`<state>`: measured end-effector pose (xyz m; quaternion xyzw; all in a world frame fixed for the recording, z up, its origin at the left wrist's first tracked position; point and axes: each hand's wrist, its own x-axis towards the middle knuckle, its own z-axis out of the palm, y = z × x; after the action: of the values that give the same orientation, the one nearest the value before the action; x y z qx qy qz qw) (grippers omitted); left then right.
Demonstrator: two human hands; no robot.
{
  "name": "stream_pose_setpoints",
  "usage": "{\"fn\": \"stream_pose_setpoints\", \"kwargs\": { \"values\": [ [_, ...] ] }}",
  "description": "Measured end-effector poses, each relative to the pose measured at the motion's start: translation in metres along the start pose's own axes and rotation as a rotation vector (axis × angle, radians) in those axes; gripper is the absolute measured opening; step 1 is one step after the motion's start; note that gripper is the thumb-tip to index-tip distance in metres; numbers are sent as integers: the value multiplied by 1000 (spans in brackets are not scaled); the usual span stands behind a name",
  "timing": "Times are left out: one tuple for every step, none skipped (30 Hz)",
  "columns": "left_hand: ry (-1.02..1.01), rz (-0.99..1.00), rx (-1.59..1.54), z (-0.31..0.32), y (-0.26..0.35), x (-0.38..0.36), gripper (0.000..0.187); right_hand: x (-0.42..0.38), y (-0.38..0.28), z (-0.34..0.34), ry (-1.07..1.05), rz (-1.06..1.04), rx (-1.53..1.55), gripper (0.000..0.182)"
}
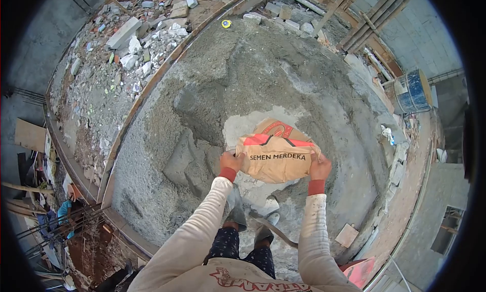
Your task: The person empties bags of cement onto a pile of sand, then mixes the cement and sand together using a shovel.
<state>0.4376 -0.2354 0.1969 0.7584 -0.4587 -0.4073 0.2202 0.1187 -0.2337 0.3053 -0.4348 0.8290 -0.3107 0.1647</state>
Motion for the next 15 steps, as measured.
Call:
{"fn": "stream_pose_setpoints", "kwargs": {
  "values": [
    [33, 73, 12, 6, 10, -5, 34, 0, 1, -7, 19, -3, -25, 26],
    [52, 110, -4, 12, 17, -14, 33, 0, 3, -16, 37, 20, 27, 26],
    [69, 147, -19, 12, 30, -29, 33, 0, 5, -29, 54, 45, 78, 26],
    [86, 187, -33, 13, 41, -36, 32, 5, 10, -35, 72, 71, 131, 26],
    [79, 187, -18, 16, 51, -35, 32, 15, 12, -37, 97, 84, 98, 27],
    [62, 182, 2, 20, 57, -39, 32, 19, 17, -39, 119, 106, 58, 27],
    [34, 171, 27, 22, 58, -51, 33, 13, 27, -45, 139, 140, 12, 27],
    [39, 201, 41, 23, 62, -60, 33, 8, 35, -54, 132, 135, 51, 28],
    [67, 242, 47, 21, 74, -57, 34, 15, 30, -57, 127, 109, 105, 29],
    [96, 277, 54, 16, 84, -54, 34, 21, 24, -59, 117, 83, 159, 29],
    [92, 296, 30, 9, 90, -61, 34, 22, 21, -62, 151, 24, 216, 30],
    [120, 304, 7, 9, 92, -62, 34, 28, 19, -60, 169, 13, 205, 30],
    [141, 312, -14, 10, 94, -65, 34, 31, 17, -61, 189, 8, 191, 30],
    [149, 315, -31, 12, 93, -75, 34, 25, 19, -67, 209, 16, 168, 30],
    [113, 327, 2, 12, 98, -75, 32, 22, 20, -75, 183, 58, 144, 30]
  ]
}}
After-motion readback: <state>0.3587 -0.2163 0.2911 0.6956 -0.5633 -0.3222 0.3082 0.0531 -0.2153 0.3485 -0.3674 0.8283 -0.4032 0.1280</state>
